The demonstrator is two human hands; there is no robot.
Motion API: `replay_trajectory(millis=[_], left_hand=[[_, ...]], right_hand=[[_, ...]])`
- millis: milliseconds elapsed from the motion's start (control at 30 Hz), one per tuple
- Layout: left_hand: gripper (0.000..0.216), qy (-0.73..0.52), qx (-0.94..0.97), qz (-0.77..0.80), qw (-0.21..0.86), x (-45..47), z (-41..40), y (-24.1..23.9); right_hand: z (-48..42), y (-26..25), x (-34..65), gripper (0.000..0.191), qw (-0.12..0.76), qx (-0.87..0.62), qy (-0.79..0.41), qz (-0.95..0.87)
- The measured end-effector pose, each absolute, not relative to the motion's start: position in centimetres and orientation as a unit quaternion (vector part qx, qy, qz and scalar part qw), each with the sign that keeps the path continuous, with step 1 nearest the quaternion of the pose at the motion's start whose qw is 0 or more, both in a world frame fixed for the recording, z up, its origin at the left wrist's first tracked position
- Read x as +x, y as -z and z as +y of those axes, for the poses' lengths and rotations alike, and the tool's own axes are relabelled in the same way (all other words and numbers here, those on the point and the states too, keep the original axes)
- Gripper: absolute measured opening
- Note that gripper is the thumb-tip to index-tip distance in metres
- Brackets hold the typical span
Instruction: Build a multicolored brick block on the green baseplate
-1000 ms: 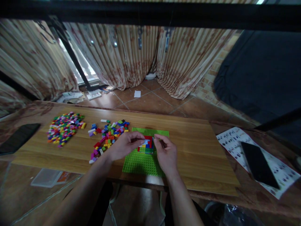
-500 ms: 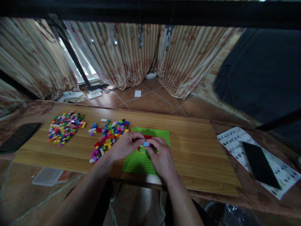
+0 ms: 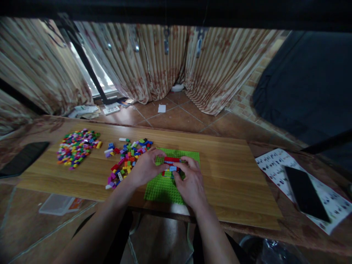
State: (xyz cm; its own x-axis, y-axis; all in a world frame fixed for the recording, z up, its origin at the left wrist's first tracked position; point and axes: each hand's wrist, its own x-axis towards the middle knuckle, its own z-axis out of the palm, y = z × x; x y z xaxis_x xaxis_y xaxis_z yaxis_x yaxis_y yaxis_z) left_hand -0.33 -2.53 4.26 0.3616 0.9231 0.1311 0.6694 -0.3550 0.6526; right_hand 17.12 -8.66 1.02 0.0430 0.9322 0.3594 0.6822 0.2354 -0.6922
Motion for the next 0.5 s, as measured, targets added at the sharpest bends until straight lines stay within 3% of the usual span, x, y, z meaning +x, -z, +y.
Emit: replay_trajectory(millis=[267, 500], left_hand=[[0.034, -0.245, 0.784, 0.518, 0.239, -0.1, -2.7, -4.0], [0.032, -0.236, 0.788, 0.516, 0.241, 0.3, -2.7, -4.0]], right_hand=[[-8.3, -0.8, 17.5, 0.032, 0.472, -0.650, -0.191, -0.564], [-8.0, 0.2, 16.9, 0.044, 0.456, -0.679, -0.227, -0.529]])
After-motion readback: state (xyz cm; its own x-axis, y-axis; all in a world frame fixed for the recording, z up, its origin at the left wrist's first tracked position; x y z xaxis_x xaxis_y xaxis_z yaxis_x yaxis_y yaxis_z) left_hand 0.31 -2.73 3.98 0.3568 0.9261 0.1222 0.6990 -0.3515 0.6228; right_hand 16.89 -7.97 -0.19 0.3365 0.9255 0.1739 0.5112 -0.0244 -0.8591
